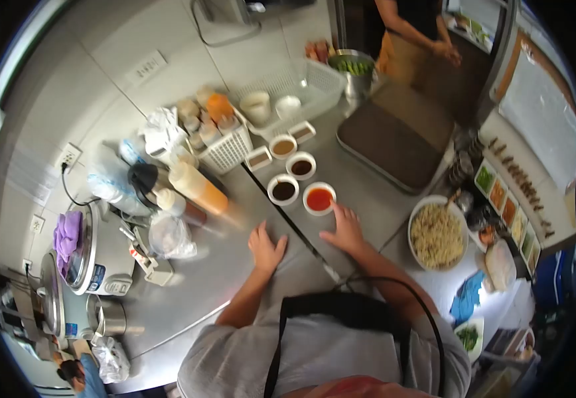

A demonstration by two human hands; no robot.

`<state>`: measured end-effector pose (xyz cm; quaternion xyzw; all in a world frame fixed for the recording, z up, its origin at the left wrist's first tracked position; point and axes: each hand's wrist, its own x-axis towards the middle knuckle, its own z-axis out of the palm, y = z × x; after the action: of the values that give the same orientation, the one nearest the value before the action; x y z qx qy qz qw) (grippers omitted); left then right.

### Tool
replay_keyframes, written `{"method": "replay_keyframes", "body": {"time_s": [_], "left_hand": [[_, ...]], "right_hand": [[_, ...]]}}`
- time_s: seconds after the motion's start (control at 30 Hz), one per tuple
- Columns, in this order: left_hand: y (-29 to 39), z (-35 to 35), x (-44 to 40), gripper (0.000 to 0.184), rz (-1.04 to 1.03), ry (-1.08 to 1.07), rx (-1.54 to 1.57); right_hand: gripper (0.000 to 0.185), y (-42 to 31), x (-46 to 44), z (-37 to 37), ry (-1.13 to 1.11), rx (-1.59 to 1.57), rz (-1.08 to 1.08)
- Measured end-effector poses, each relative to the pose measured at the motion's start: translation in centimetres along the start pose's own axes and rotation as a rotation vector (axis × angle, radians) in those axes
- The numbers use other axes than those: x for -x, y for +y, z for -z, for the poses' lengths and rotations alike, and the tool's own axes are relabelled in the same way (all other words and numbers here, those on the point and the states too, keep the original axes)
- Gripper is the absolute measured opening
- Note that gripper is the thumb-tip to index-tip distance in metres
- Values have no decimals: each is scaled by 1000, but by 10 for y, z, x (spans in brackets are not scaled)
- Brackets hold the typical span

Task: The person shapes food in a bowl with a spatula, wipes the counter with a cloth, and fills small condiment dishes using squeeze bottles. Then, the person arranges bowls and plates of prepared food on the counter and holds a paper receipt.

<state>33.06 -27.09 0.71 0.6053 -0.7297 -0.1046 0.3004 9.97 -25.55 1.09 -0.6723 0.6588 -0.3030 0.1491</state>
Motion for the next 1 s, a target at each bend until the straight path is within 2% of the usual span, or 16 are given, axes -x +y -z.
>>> {"method": "replay_keyframes", "body": {"time_s": [0.17, 0.37, 0.47, 0.87, 1.0], "left_hand": [[8, -4, -7, 80, 3, -38, -91], [12, -32, -51, 88, 168, 18, -90], [14, -38, -75, 84, 189, 14, -86], [-11, -40, -119, 66, 319, 31, -122], [-22, -42, -127, 61, 314, 61, -108]], "right_hand": [[87, -5, -2, -2, -83, 23, -44], [84, -11, -9, -6, 129, 57, -87], [85, -10, -24, -7, 80, -19, -94], [82, -32, -66, -41, -24, 26, -46], [83, -38, -77, -50, 4, 13, 2]]}}
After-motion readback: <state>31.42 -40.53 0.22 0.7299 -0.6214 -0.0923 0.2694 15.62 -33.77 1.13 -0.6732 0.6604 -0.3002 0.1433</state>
